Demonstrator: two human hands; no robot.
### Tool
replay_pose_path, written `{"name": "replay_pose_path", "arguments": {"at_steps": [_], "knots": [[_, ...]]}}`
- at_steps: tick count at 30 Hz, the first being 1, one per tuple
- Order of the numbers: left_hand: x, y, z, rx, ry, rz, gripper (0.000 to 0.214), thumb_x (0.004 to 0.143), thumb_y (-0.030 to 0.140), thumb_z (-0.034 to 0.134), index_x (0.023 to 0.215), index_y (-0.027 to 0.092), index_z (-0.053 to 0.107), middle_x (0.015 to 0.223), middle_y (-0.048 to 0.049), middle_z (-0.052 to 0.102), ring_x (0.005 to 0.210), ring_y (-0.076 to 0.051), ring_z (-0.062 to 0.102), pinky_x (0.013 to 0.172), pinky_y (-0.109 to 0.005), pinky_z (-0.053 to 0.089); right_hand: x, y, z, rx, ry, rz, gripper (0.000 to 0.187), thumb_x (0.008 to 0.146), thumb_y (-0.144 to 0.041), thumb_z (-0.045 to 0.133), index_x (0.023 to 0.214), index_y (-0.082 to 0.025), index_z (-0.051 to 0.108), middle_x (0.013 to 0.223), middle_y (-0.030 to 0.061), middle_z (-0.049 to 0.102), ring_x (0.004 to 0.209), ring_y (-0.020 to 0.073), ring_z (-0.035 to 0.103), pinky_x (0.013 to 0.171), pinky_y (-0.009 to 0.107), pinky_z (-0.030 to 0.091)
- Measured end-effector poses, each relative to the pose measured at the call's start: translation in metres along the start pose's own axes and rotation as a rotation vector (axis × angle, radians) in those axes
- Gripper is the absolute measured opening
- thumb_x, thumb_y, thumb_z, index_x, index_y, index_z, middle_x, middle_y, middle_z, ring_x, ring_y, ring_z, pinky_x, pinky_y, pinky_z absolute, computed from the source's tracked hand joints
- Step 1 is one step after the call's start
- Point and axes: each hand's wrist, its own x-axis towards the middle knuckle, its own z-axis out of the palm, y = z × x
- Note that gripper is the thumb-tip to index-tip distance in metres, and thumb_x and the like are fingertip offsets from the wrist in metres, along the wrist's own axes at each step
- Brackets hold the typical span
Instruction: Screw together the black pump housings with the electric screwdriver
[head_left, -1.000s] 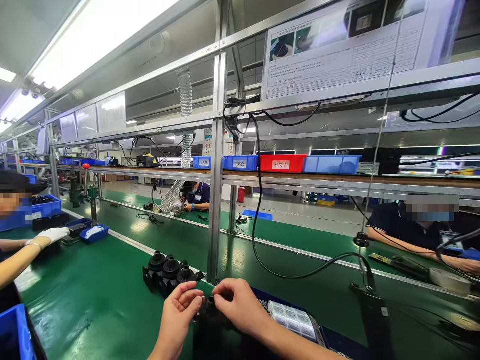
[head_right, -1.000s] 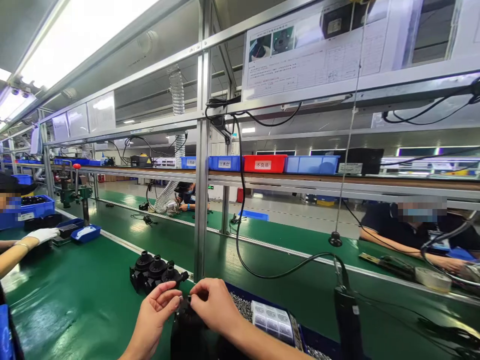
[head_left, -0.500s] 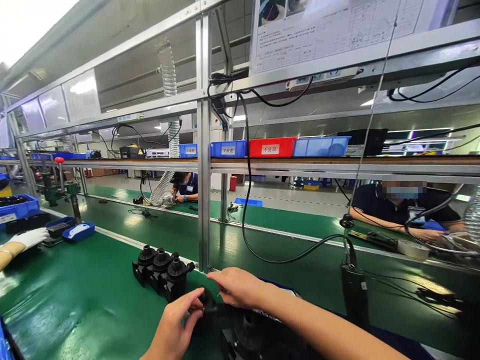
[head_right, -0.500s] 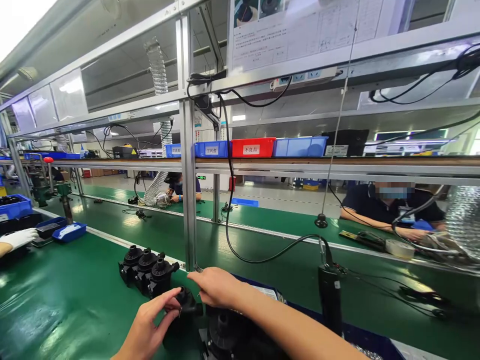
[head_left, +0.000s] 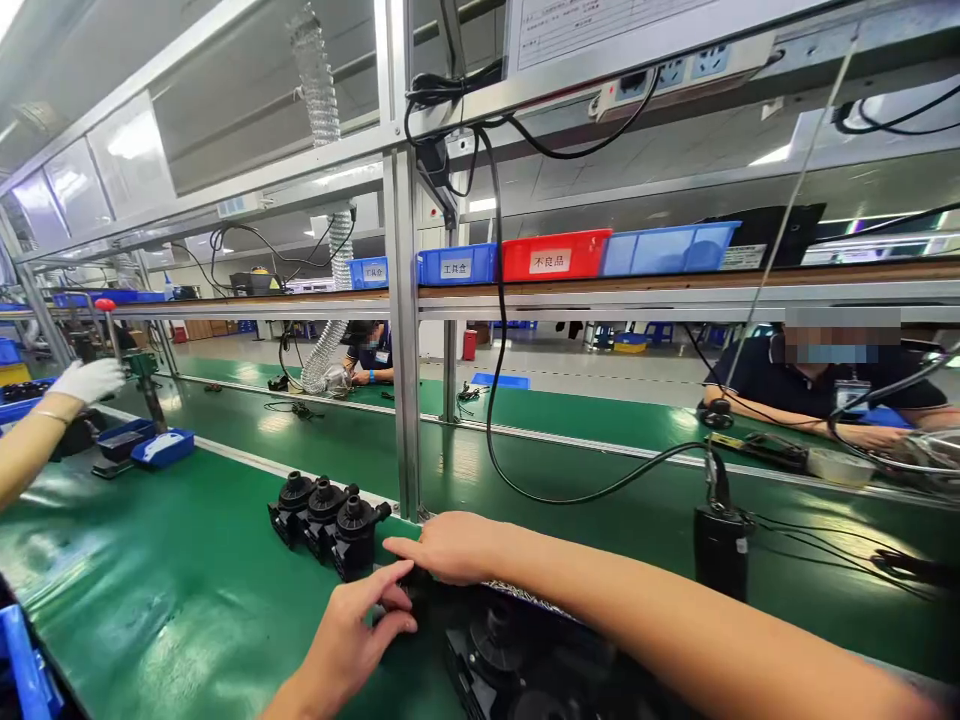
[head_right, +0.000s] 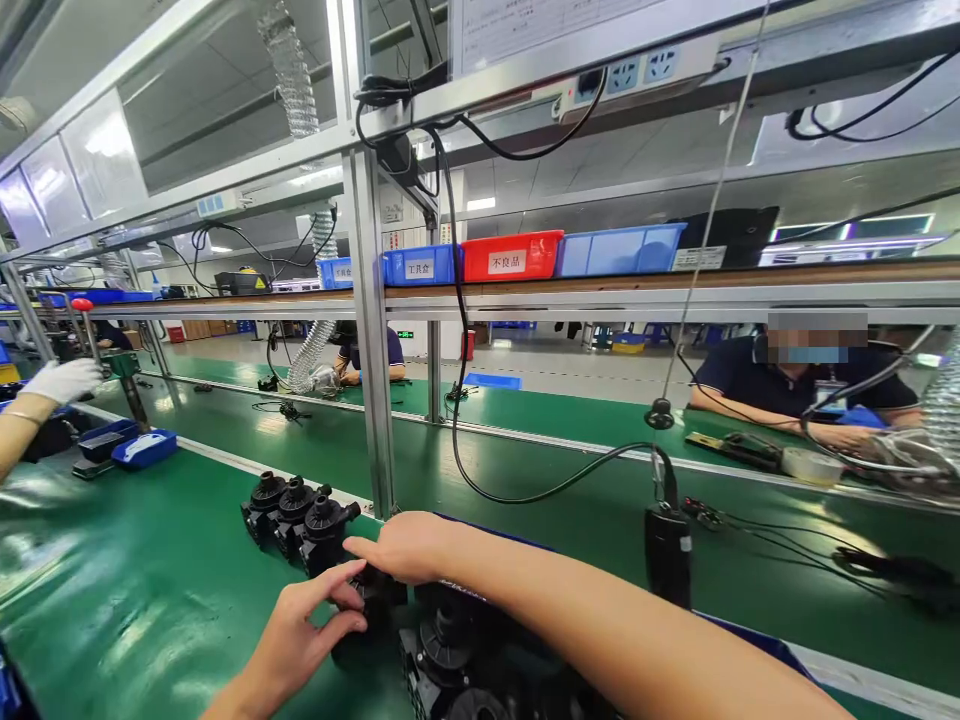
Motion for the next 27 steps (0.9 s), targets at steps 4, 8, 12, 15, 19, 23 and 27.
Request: {"name": "replay_pose_path", "arguments": {"at_steps": [4,8,12,15,19,23,27], "knots": [[0.004,-0.001,-0.006,0.0,-0.044,0.015,0.058,0.098,0.018,0.08,0.149,0.04,0.063,0.086,0.0094,0.081,0.074,-0.009,0.077,0.082,-0.015,0.062,0.008,0.003,-0.01,0.033,-0.091,0.05,0.081,0.082,-0.011,0.076,0.157,-0.016,0.048,0.098,0.0163,0.082,0.082,0.0356,0.076,0.057,0.033,0.043],[0.004,-0.006,-0.009,0.01,-0.077,0.048,0.055,0.099,0.018,0.077,0.149,0.037,0.064,0.087,0.0072,0.081,0.074,-0.01,0.078,0.084,-0.017,0.064,0.013,0.016,-0.011,0.191,-0.126,0.057,0.09,0.08,-0.021,0.083,0.159,-0.014,0.04,0.105,0.0114,0.082,0.087,0.0296,0.078,0.059,0.029,0.048],[0.0,-0.008,-0.007,0.048,-0.075,0.108,0.051,0.103,0.021,0.074,0.15,0.034,0.065,0.091,0.0032,0.083,0.076,-0.012,0.079,0.084,-0.018,0.065,0.013,0.026,-0.005,0.296,-0.117,0.054,0.093,0.082,-0.02,0.08,0.162,-0.015,0.032,0.106,0.0063,0.081,0.087,0.0239,0.077,0.064,0.026,0.051],[-0.001,-0.007,-0.005,0.072,-0.067,0.115,0.051,0.103,0.02,0.073,0.151,0.035,0.064,0.091,0.0033,0.083,0.076,-0.012,0.08,0.083,-0.018,0.064,0.011,0.026,-0.002,0.312,-0.11,0.065,0.094,0.082,-0.019,0.079,0.162,-0.014,0.031,0.104,0.0067,0.081,0.085,0.0246,0.076,0.063,0.027,0.05],[0.0,-0.005,-0.004,0.091,-0.063,0.118,0.05,0.104,0.021,0.073,0.151,0.036,0.064,0.09,0.0048,0.083,0.075,-0.011,0.079,0.082,-0.017,0.064,0.012,0.022,-0.004,0.306,-0.134,0.08,0.09,0.079,-0.019,0.082,0.157,-0.016,0.038,0.098,0.0042,0.08,0.083,0.0253,0.076,0.059,0.027,0.047],[0.001,-0.001,-0.003,0.143,-0.037,0.141,0.047,0.105,0.023,0.072,0.149,0.035,0.065,0.09,0.0042,0.082,0.074,-0.011,0.079,0.08,-0.016,0.064,0.017,0.017,-0.01,0.285,-0.138,0.101,0.081,0.078,-0.02,0.084,0.149,-0.016,0.045,0.1,0.007,0.08,0.084,0.0277,0.074,0.059,0.029,0.044],[0.001,0.004,0.001,0.207,0.044,0.11,0.032,0.104,0.026,0.073,0.136,0.028,0.074,0.086,0.0018,0.081,0.071,-0.013,0.078,0.078,-0.018,0.065,0.019,0.014,-0.014,0.329,-0.149,0.111,0.08,0.08,-0.018,0.082,0.15,-0.015,0.044,0.1,0.0076,0.08,0.08,0.026,0.073,0.058,0.028,0.043]]}}
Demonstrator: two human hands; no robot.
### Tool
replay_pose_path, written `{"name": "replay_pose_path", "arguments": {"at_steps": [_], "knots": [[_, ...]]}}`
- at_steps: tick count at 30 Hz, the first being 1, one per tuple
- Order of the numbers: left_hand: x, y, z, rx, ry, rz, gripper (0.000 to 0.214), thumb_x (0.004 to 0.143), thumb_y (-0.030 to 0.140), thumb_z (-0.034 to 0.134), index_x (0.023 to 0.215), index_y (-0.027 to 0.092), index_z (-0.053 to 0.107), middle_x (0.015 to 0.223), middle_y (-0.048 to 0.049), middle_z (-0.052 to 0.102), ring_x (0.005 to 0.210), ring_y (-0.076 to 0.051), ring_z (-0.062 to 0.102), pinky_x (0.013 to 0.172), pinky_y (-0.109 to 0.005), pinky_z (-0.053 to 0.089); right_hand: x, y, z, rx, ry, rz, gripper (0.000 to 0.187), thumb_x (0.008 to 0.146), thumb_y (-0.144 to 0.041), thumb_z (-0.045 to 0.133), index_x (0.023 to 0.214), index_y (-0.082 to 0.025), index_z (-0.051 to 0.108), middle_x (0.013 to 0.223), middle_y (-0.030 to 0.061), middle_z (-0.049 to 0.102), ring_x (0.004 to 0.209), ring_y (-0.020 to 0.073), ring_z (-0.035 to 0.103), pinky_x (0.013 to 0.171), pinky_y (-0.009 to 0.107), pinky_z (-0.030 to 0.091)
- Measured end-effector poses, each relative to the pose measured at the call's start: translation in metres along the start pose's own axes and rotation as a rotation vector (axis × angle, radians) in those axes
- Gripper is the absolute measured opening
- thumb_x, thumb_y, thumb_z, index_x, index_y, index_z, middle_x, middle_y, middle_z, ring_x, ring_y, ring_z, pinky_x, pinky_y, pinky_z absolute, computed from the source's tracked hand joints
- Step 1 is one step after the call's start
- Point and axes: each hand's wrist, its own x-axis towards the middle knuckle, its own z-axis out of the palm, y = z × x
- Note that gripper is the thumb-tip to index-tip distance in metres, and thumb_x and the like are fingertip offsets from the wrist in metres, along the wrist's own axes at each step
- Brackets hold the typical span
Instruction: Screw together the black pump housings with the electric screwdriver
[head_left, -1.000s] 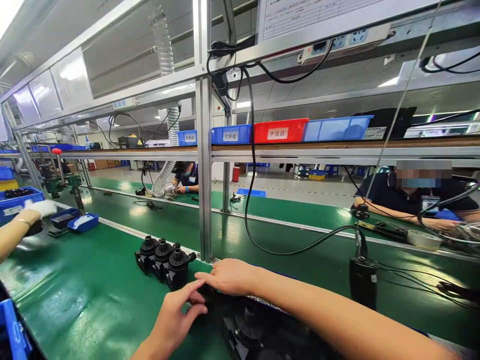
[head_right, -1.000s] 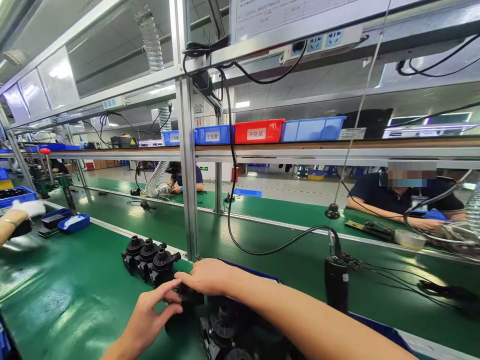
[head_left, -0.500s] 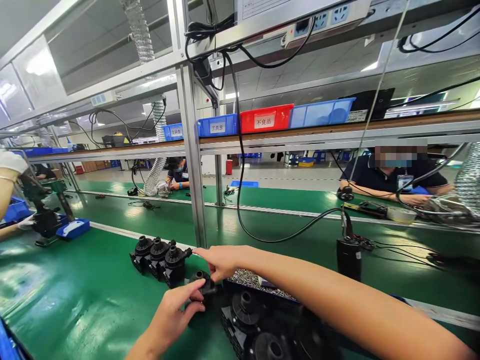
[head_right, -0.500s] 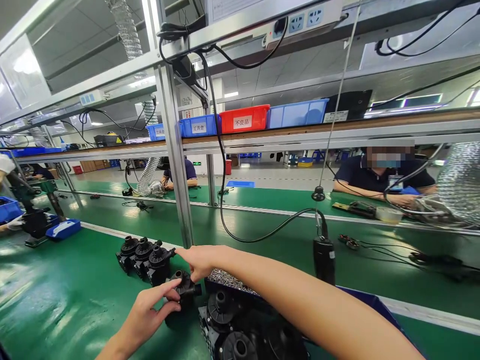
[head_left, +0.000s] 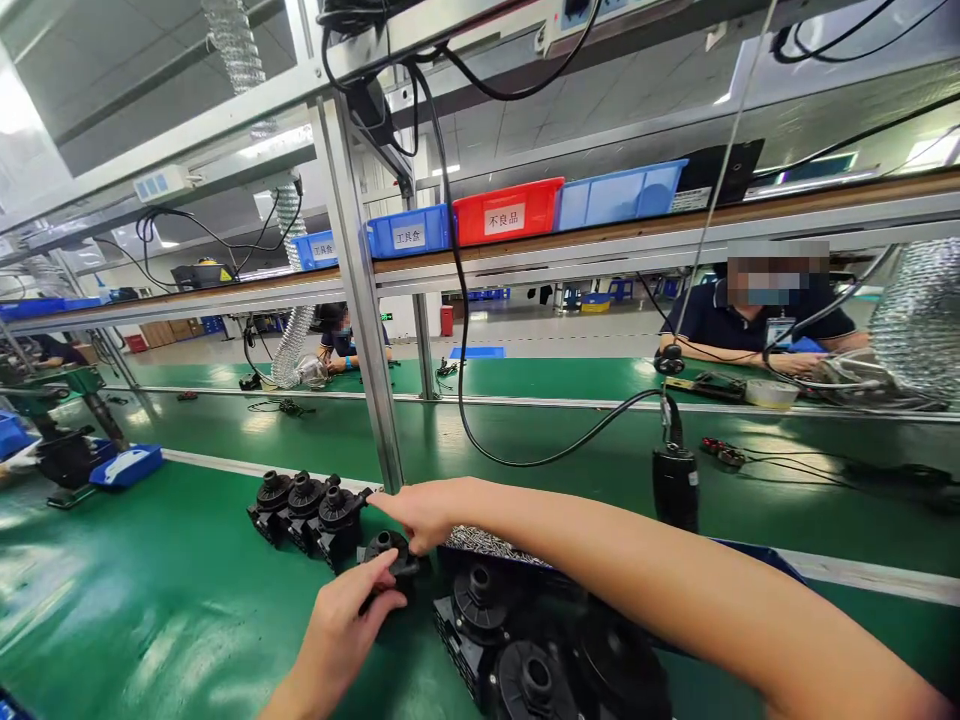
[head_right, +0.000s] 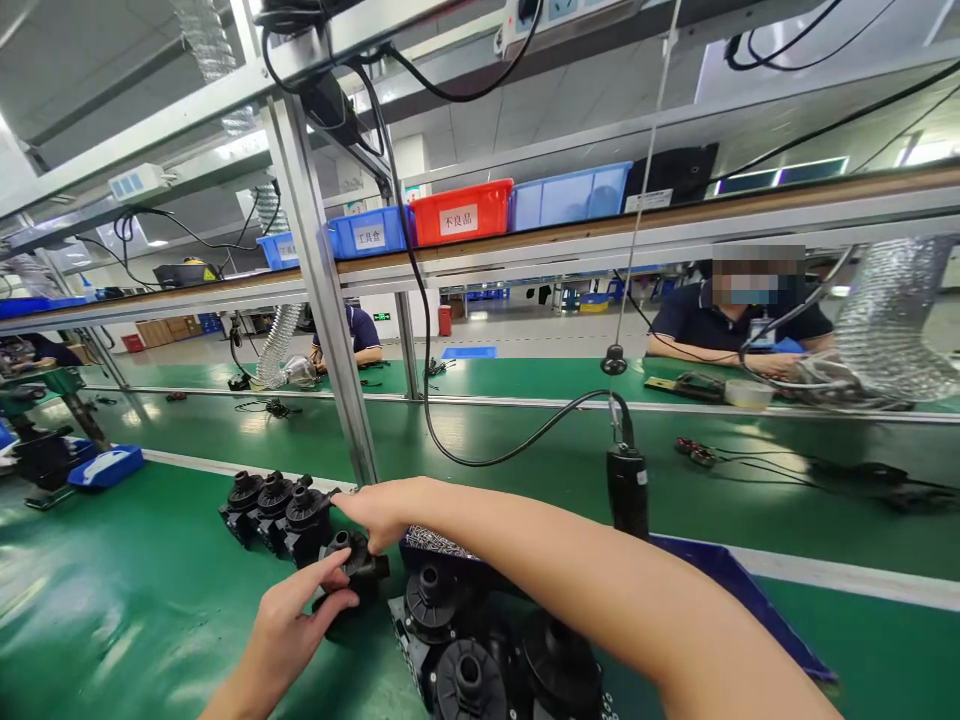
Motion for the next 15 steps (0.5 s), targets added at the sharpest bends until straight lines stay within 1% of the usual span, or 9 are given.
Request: {"name": "replay_pose_path", "arguments": {"at_steps": [2,5,9,12,14,15], "knots": [[0.0,0.001,0.0,0.005,0.022,-0.046,0.027,0.104,0.031,0.074,0.13,0.026,0.077,0.084,0.0011,0.08,0.068,-0.013,0.077,0.075,-0.019,0.065,0.0,0.001,0.001,0.044,-0.011,-0.002,0.077,0.082,-0.017,0.081,0.149,-0.015,0.044,0.1,0.006,0.08,0.079,0.0238,0.073,0.058,0.027,0.045],[0.001,-0.001,-0.001,-0.032,0.014,-0.137,0.026,0.103,0.039,0.075,0.124,0.024,0.078,0.081,0.0011,0.079,0.065,-0.013,0.074,0.071,-0.02,0.065,0.001,0.005,0.007,0.102,-0.011,-0.008,0.076,0.085,-0.014,0.079,0.151,-0.016,0.042,0.102,0.0047,0.08,0.083,0.0222,0.074,0.059,0.025,0.046],[0.004,-0.008,-0.007,-0.082,-0.025,-0.264,0.029,0.098,0.047,0.078,0.112,0.022,0.08,0.079,-0.0002,0.079,0.064,-0.015,0.074,0.067,-0.023,0.065,0.003,0.013,0.019,0.132,0.003,-0.001,0.077,0.086,-0.014,0.078,0.155,-0.015,0.043,0.101,0.0056,0.082,0.085,0.0239,0.075,0.06,0.026,0.048],[0.009,-0.014,-0.016,-0.128,-0.062,-0.357,0.03,0.093,0.048,0.083,0.108,0.022,0.08,0.076,-0.0003,0.078,0.065,-0.017,0.073,0.065,-0.025,0.063,-0.002,0.02,0.026,0.141,0.01,0.003,0.083,0.085,-0.012,0.077,0.161,-0.013,0.042,0.103,0.0074,0.083,0.089,0.0256,0.077,0.062,0.027,0.05],[0.012,-0.019,-0.023,-0.145,-0.045,-0.427,0.03,0.091,0.046,0.083,0.107,0.021,0.08,0.078,-0.0008,0.078,0.067,-0.018,0.073,0.066,-0.026,0.063,-0.008,0.025,0.027,0.144,0.037,0.006,0.088,0.085,-0.008,0.074,0.165,-0.013,0.038,0.11,0.0096,0.084,0.093,0.0258,0.078,0.065,0.027,0.053],[0.013,-0.021,-0.026,-0.145,-0.026,-0.463,0.03,0.09,0.046,0.083,0.108,0.021,0.08,0.08,-0.0019,0.078,0.069,-0.019,0.074,0.067,-0.027,0.064,-0.011,0.027,0.027,0.14,0.059,0.011,0.086,0.086,-0.006,0.072,0.165,-0.012,0.041,0.113,0.0111,0.084,0.096,0.0264,0.079,0.067,0.028,0.054]]}}
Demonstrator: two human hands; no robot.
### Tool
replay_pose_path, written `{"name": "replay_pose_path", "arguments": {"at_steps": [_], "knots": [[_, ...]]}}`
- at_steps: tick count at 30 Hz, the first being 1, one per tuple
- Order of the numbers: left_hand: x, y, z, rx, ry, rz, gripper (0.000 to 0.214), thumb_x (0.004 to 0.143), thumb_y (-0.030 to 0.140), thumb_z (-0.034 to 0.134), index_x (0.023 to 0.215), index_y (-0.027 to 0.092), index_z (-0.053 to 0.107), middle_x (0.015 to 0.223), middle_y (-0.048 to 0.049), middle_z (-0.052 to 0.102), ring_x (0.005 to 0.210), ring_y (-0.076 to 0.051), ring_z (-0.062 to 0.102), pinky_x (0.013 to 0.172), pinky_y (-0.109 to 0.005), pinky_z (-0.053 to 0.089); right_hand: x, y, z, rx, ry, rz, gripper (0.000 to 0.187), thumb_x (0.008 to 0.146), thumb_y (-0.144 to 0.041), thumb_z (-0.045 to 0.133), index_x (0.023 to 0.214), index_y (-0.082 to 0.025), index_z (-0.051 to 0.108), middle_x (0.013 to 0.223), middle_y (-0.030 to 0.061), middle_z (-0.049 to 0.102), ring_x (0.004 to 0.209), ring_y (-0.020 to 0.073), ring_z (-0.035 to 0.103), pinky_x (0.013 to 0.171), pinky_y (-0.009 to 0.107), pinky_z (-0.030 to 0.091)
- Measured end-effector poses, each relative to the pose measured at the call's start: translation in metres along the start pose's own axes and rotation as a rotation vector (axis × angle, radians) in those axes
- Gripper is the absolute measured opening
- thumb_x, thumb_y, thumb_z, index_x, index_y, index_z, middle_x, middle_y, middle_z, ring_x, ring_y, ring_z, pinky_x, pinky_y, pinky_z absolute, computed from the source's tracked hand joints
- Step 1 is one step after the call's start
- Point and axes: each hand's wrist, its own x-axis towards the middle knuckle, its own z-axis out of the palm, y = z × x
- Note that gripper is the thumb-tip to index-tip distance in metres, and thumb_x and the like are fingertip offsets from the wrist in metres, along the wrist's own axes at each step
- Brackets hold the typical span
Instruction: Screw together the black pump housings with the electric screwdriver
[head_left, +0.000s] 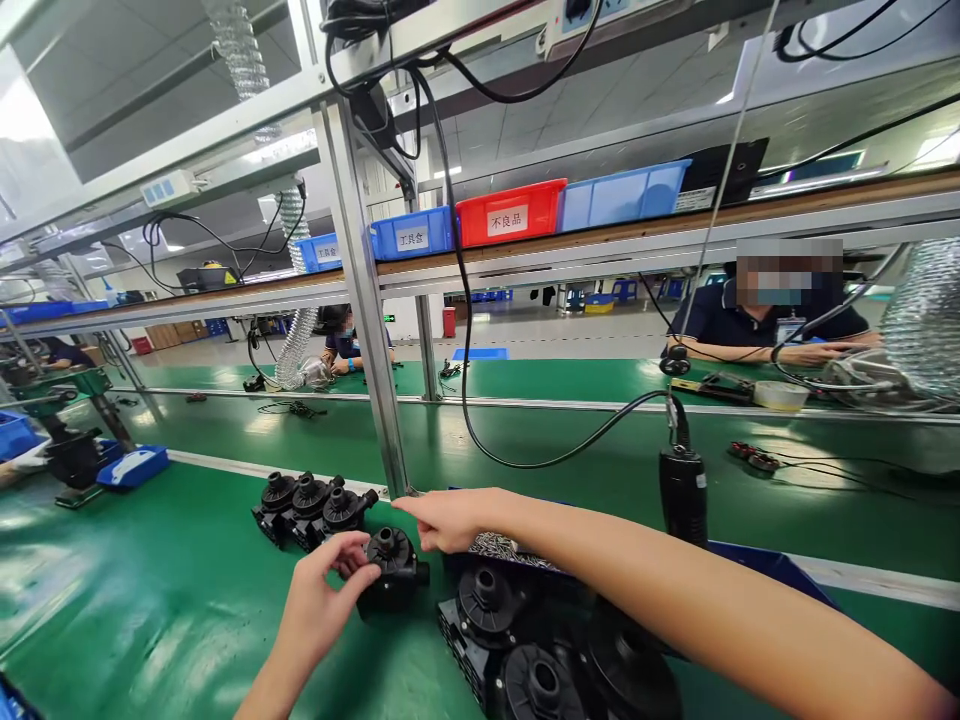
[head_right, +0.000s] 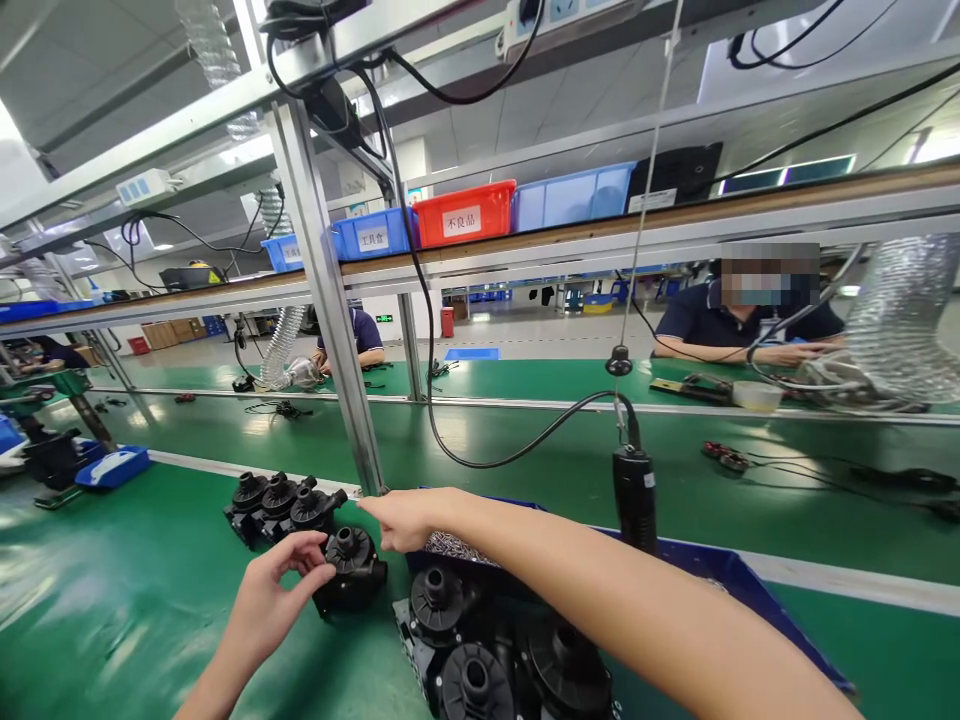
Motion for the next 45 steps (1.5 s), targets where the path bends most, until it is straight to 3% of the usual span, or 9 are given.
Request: {"name": "replay_pose_path", "arguments": {"at_steps": [4,7,12,18,25,33,38,42,45], "knots": [[0.0,-0.007,0.001,-0.003,0.03,-0.086,0.037,0.092,0.044,0.078,0.121,0.02,0.078,0.11,-0.0103,0.08,0.097,-0.027,0.079,0.08,-0.035,0.067,-0.012,0.006,-0.003,-0.038,0.106,0.004,0.038,0.094,-0.005,0.067,0.131,-0.013,0.076,0.119,0.0148,0.083,0.109,0.0295,0.078,0.086,0.034,0.058],[-0.006,-0.013,0.016,-0.015,-0.057,-0.102,0.075,0.079,0.034,0.09,0.149,0.026,0.065,0.144,-0.014,0.07,0.133,-0.035,0.068,0.108,-0.049,0.061,-0.015,0.005,-0.004,-0.036,0.205,0.007,0.02,0.101,-0.01,0.067,0.113,-0.015,0.081,0.118,0.0115,0.084,0.111,0.0267,0.077,0.097,0.04,0.058],[-0.005,-0.023,0.028,-0.01,-0.212,-0.18,0.123,0.061,0.006,0.088,0.171,0.028,0.038,0.156,-0.0145,0.06,0.148,-0.037,0.055,0.131,-0.058,0.036,-0.011,-0.004,-0.001,0.027,0.371,0.045,0.027,0.1,-0.011,0.062,0.115,-0.015,0.084,0.114,0.0105,0.086,0.1,0.0236,0.078,0.086,0.031,0.056],[0.006,-0.037,-0.017,-0.25,-0.656,-0.16,0.123,0.068,0.008,0.086,0.174,0.036,0.029,0.155,-0.0105,0.063,0.149,-0.033,0.055,0.133,-0.056,0.028,-0.006,-0.025,0.015,0.07,0.359,0.02,0.037,0.086,-0.009,0.06,0.107,-0.02,0.089,0.102,0.0044,0.088,0.087,0.0225,0.079,0.074,0.026,0.053],[0.002,-0.026,-0.037,-0.473,-0.945,-0.119,0.122,0.084,0.04,0.095,0.176,0.04,0.014,0.155,-0.0147,0.063,0.149,-0.034,0.057,0.129,-0.06,0.033,-0.009,-0.049,0.036,0.063,0.267,-0.023,0.049,0.076,-0.01,0.069,0.124,-0.017,0.074,0.098,0.0055,0.087,0.09,0.0261,0.078,0.068,0.027,0.048],[0.002,-0.031,-0.042,-0.465,-0.964,-0.093,0.141,0.069,0.075,0.094,0.176,0.037,0.011,0.16,-0.021,0.058,0.153,-0.039,0.052,0.129,-0.064,0.031,-0.018,-0.06,0.034,0.096,0.183,-0.067,0.054,0.08,-0.016,0.073,0.131,-0.02,0.057,0.097,0.0015,0.085,0.083,0.0226,0.076,0.06,0.024,0.042],[0.008,-0.021,-0.044,-0.469,-0.967,-0.125,0.153,0.059,0.081,0.093,0.177,0.034,0.008,0.164,-0.0214,0.053,0.155,-0.041,0.049,0.129,-0.061,0.033,-0.028,-0.076,0.026,-0.216,0.12,-0.126,0.06,0.089,-0.018,0.072,0.145,-0.019,0.053,0.108,0.0126,0.084,0.086,0.0326,0.079,0.055,0.032,0.034],[0.006,-0.024,-0.042,-0.356,-0.91,-0.13,0.154,0.055,0.086,0.092,0.177,0.032,0.016,0.137,-0.0165,0.072,0.13,-0.037,0.067,0.116,-0.05,0.049,-0.05,-0.077,0.008,-0.206,0.004,-0.035,0.078,0.093,-0.038,0.082,0.16,-0.019,0.047,0.121,0.0194,0.081,0.104,0.0402,0.079,0.068,0.037,0.05],[-0.006,-0.039,-0.035,-0.314,-0.925,-0.148,0.167,0.034,0.082,0.101,0.175,0.034,0.025,0.118,-0.0096,0.077,0.09,-0.027,0.072,0.081,-0.032,0.058,-0.07,-0.064,0.005,-0.179,-0.092,0.177,0.068,0.098,-0.06,0.073,0.146,-0.013,0.067,0.124,0.0254,0.078,0.119,0.0472,0.073,0.081,0.045,0.057]]}}
